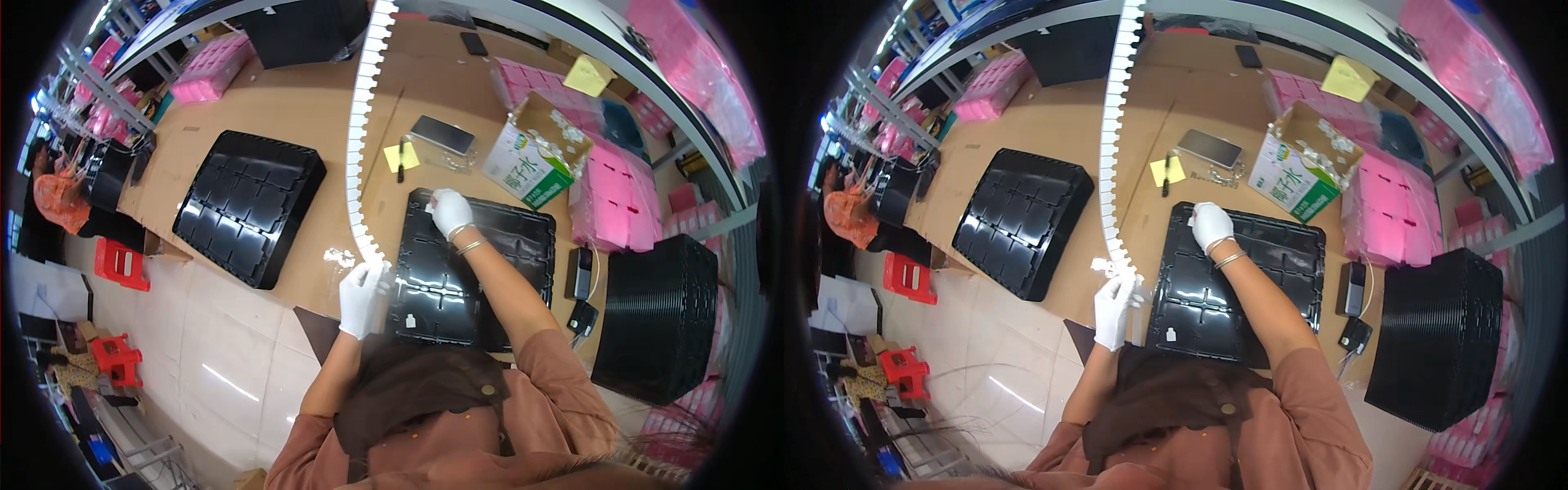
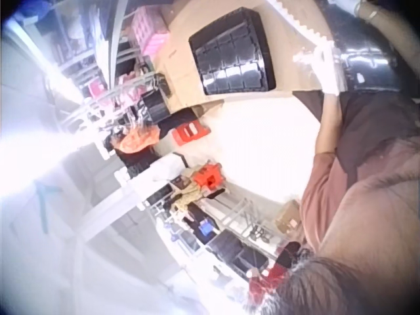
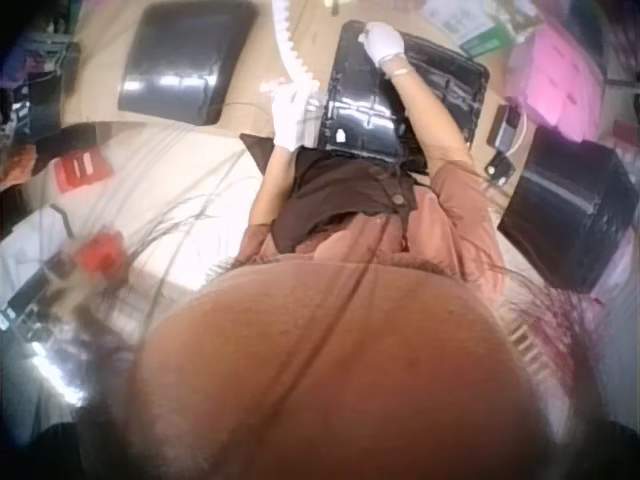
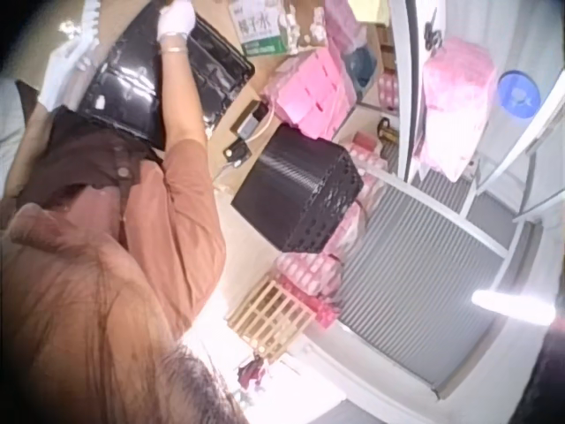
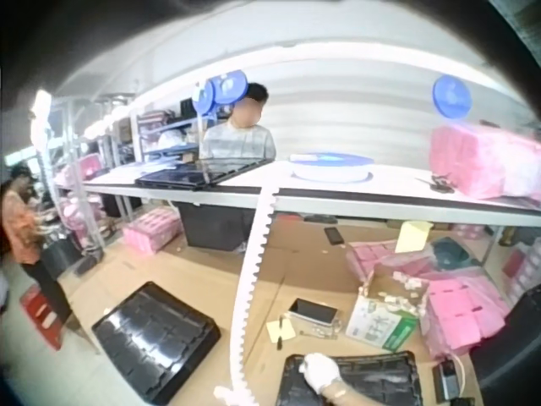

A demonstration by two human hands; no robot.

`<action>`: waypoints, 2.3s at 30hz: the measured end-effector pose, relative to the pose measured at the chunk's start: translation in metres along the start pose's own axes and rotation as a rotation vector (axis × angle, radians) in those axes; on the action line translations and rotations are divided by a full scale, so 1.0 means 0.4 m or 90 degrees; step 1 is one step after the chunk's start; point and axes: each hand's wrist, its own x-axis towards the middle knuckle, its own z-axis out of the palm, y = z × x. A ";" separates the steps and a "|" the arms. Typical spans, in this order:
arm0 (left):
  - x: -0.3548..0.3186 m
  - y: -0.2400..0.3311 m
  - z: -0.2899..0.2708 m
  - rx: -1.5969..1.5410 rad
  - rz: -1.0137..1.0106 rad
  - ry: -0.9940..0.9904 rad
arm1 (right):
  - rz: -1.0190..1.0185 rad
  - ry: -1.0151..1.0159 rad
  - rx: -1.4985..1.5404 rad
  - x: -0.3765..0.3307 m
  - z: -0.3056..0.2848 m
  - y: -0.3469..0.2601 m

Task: The person applies adhesive stickers from a strip onto black plastic trays, presses pink foam sheets into the trays, and stacks the trays on the table.

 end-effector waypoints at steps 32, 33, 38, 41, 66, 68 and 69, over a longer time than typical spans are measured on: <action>0.033 0.128 -0.159 0.046 -0.082 -0.283 | -0.125 -0.280 0.170 -0.486 0.015 -0.151; 0.025 0.127 -0.168 0.047 -0.083 -0.279 | -0.128 -0.282 0.172 -0.485 0.005 -0.157; 0.033 0.074 -0.167 0.288 -0.078 -0.271 | -0.084 -0.320 0.202 -0.484 0.011 -0.145; 0.029 0.001 -0.147 0.430 0.092 -0.137 | -0.108 -0.285 0.185 -0.480 0.011 -0.149; 0.003 -0.078 -0.239 0.379 0.152 -0.003 | -0.056 0.558 -0.134 -0.034 -0.555 0.270; 0.006 -0.059 -0.236 0.408 0.139 0.006 | 0.030 0.636 -0.181 -0.127 -0.585 0.317; 0.011 -0.056 -0.235 0.412 0.146 -0.001 | 0.078 0.647 -0.226 -0.171 -0.580 0.401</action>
